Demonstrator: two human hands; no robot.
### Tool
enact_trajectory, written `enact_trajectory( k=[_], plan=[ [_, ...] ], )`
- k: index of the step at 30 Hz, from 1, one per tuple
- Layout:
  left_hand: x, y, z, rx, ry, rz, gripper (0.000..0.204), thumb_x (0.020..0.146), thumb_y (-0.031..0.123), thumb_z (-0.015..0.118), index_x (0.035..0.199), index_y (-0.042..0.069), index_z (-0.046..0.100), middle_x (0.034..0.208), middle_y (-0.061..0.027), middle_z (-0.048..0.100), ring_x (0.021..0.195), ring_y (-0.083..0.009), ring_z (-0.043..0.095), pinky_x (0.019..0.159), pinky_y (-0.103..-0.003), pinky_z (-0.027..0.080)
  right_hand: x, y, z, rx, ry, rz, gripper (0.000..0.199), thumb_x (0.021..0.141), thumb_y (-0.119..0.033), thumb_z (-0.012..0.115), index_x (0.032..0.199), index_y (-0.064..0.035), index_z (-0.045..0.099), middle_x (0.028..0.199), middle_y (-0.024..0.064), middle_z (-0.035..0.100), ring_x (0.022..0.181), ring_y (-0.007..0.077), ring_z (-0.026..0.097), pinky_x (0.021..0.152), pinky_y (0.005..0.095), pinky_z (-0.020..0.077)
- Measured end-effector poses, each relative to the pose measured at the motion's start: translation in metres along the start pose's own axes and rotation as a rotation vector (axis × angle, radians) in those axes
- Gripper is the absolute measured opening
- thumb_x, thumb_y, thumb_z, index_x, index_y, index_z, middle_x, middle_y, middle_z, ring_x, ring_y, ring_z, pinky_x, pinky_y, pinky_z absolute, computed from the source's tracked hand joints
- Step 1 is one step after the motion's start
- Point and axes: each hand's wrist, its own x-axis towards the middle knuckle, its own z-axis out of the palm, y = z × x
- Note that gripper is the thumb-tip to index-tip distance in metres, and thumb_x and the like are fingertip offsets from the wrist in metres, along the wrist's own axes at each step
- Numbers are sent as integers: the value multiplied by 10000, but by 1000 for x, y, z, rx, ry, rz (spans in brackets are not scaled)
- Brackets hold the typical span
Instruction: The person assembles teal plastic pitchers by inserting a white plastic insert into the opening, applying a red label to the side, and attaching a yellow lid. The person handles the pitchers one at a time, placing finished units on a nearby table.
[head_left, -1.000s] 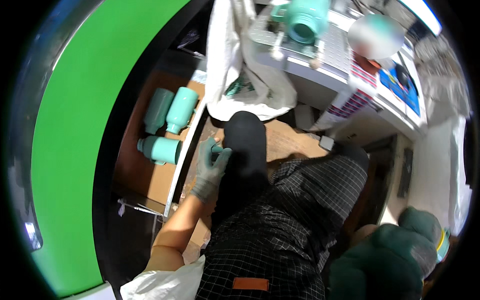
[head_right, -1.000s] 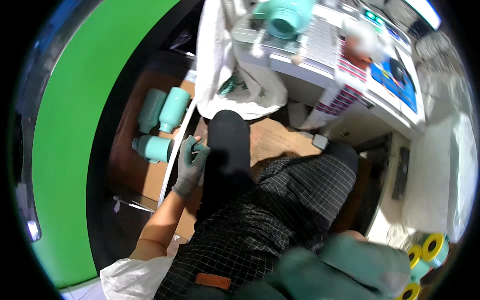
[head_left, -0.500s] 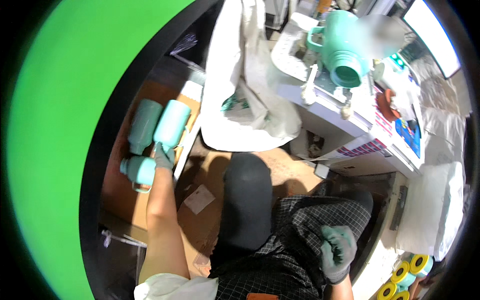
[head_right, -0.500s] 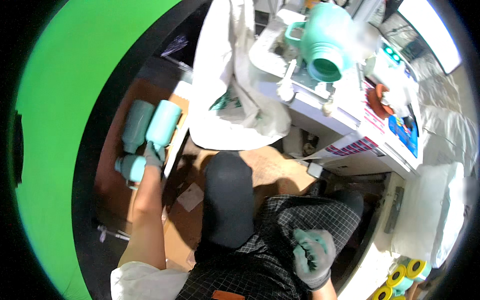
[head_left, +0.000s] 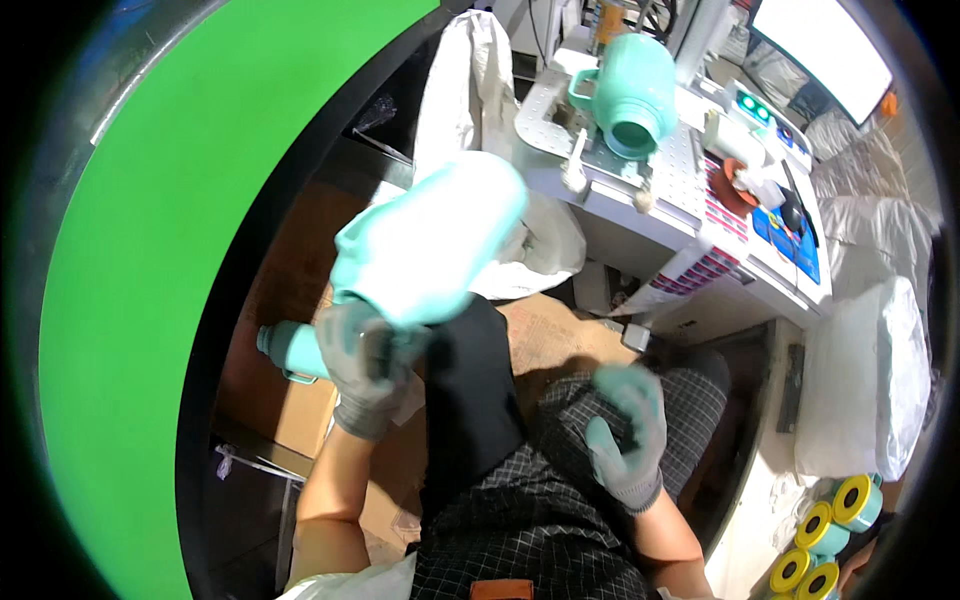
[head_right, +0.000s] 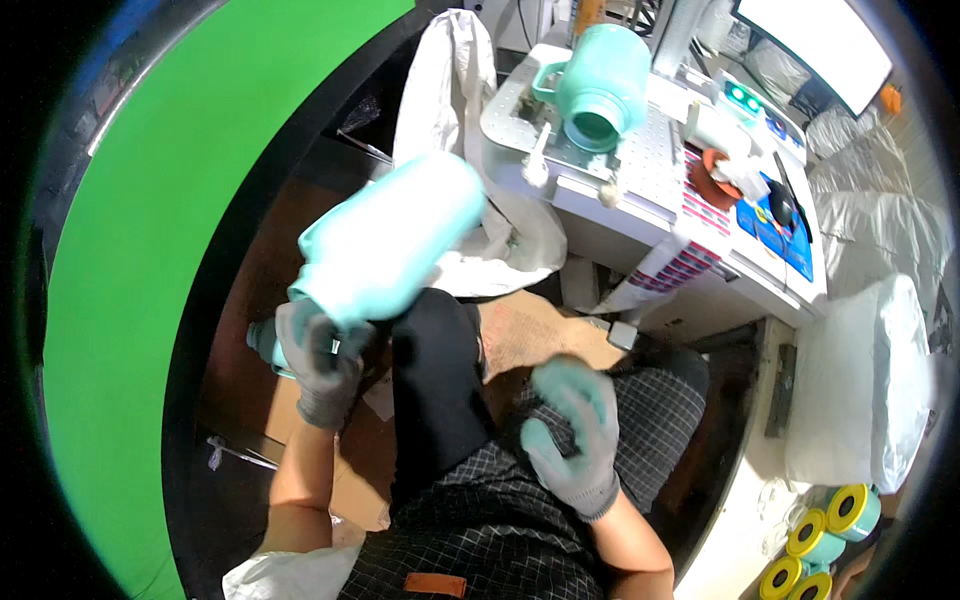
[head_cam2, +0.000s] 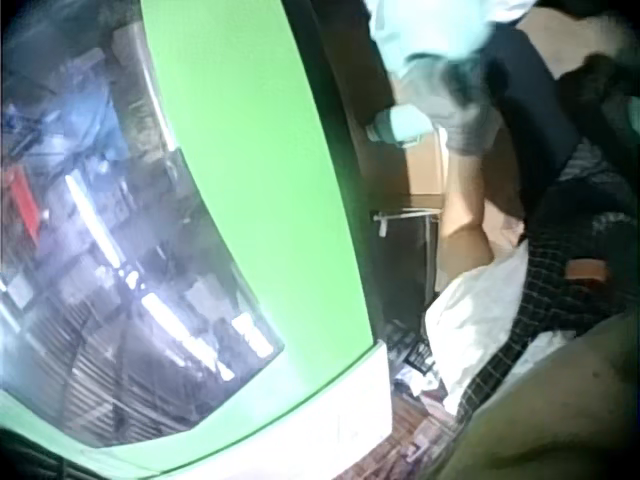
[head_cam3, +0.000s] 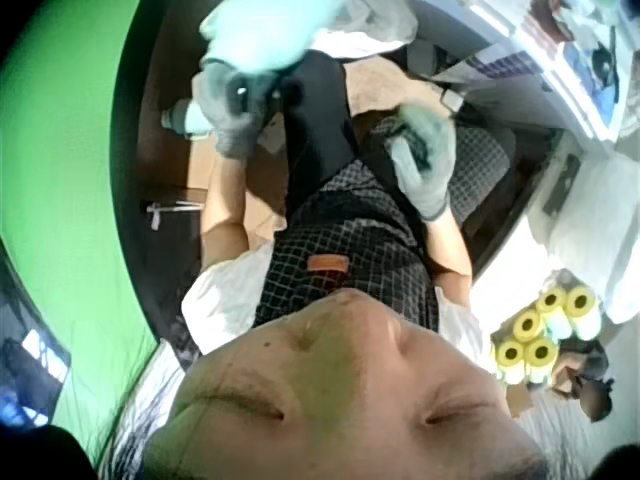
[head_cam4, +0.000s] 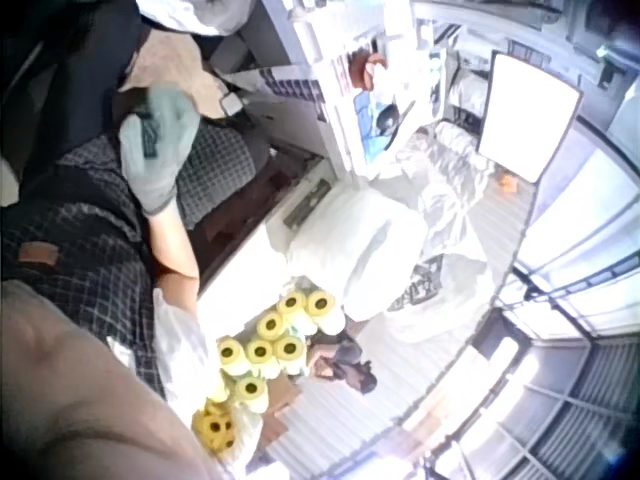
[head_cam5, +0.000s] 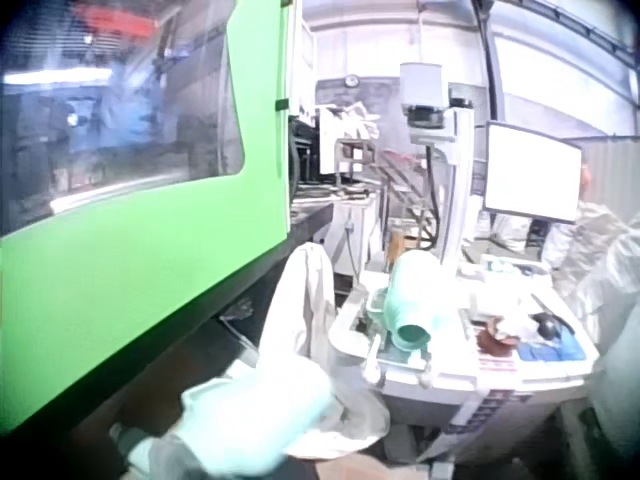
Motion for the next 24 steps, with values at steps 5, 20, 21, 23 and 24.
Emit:
enact_trajectory(
  k=[5, 20, 21, 23, 24],
  plan=[
    [19, 100, -4, -504, -221, 545, 583, 738, 315, 867, 1269, 240, 639, 1035, -9, 628, 785, -216, 615, 669, -398, 482, -17, -11, -23, 168, 46, 214, 761, 946, -337, 531, 1570, 70, 375, 1603, 266, 387, 1492, 399, 378, 1247, 485, 267],
    [41, 269, 54, -939, -1223, 415, 1076, 691, 487, 912, 1525, 40, 400, 1111, -177, 685, 1040, -332, 702, 907, -452, 552, -76, -44, -161, -408, -501, 248, 251, 844, -169, 734, 1084, -98, 731, 1114, 96, 713, 930, 286, 697, 802, 420, 569],
    [42, 277, 54, -881, -1333, 528, 1076, 706, 511, 896, 1532, 45, 387, 1101, -181, 684, 1045, -327, 700, 923, -449, 547, -71, -47, -163, -497, -782, 287, 259, 863, -212, 720, 1092, -91, 728, 1045, 109, 727, 907, 284, 715, 791, 419, 581],
    [17, 291, 62, -840, -1409, 702, 1061, 761, 570, 835, 1557, 54, 360, 1086, -176, 683, 1043, -302, 689, 977, -436, 525, -76, -39, -154, -567, -1149, 332, 263, 899, -233, 674, 1098, -70, 727, 858, 106, 710, 789, 283, 723, 700, 407, 578],
    [15, 293, 61, -822, -1393, 724, 1065, 766, 579, 826, 1564, 55, 353, 1084, -170, 685, 1034, -298, 686, 983, -431, 520, -86, -29, -153, -505, -1144, 284, 264, 907, -232, 660, 1098, -63, 728, 805, 101, 696, 740, 281, 717, 667, 403, 573]
  ],
)
